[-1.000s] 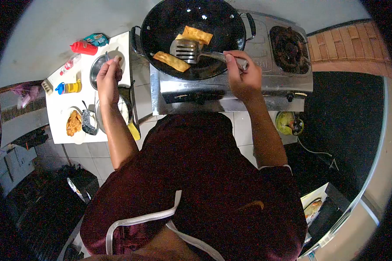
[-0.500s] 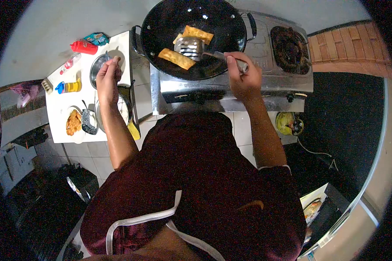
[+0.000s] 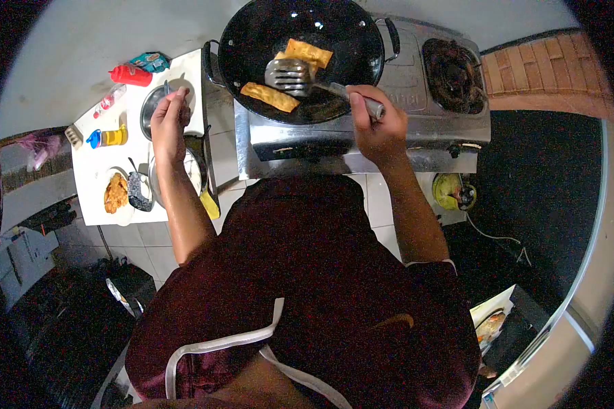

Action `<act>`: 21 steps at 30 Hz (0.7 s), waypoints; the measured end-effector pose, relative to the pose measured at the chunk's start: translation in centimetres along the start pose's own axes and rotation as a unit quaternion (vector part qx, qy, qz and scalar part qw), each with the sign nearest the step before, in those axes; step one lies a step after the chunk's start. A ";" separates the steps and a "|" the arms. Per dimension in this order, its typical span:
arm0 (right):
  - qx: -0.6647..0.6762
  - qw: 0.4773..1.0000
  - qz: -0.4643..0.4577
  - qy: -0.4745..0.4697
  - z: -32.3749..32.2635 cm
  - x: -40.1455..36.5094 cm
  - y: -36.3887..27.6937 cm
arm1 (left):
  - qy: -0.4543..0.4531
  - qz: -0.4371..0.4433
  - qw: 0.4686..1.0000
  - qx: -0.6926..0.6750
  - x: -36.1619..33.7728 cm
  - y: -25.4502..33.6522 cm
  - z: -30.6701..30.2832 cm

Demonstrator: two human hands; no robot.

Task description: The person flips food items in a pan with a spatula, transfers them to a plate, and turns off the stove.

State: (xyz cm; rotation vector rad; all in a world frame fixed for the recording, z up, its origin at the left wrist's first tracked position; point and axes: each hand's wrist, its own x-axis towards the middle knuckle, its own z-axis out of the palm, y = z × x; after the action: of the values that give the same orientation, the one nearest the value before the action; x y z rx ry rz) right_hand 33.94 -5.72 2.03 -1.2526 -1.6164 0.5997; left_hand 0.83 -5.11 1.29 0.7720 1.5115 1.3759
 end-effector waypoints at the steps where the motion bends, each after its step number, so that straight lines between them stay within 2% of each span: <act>1: 0.000 1.000 0.001 0.001 0.0 -0.1 0.0 | -0.003 0.001 1.000 0.000 0.1 -0.1 -0.1; 4: -0.017 1.000 -0.014 0.002 -0.1 0.1 -0.1 | -0.005 0.007 1.000 -0.005 0.3 -0.1 -0.2; 9: 0.013 0.999 0.032 0.003 -0.3 -0.3 -0.1 | 0.005 0.007 1.000 0.001 -0.1 0.2 0.0; 13: -0.003 1.000 0.003 0.013 0.0 -0.4 0.2 | -0.002 0.007 1.000 -0.002 -0.1 0.0 -0.3; 15: 0.023 0.998 0.046 0.020 0.2 -0.4 0.4 | -0.006 0.006 1.000 -0.004 0.0 0.0 -0.2; 21: 0.041 0.998 0.050 0.011 0.3 -0.3 0.6 | -0.003 0.009 1.000 -0.003 0.0 -0.4 -0.5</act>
State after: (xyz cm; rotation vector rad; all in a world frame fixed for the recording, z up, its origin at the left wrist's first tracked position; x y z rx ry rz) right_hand 33.89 -5.77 1.31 -1.2806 -1.5027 0.7064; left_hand 0.40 -5.35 0.89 0.7883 1.4979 1.3896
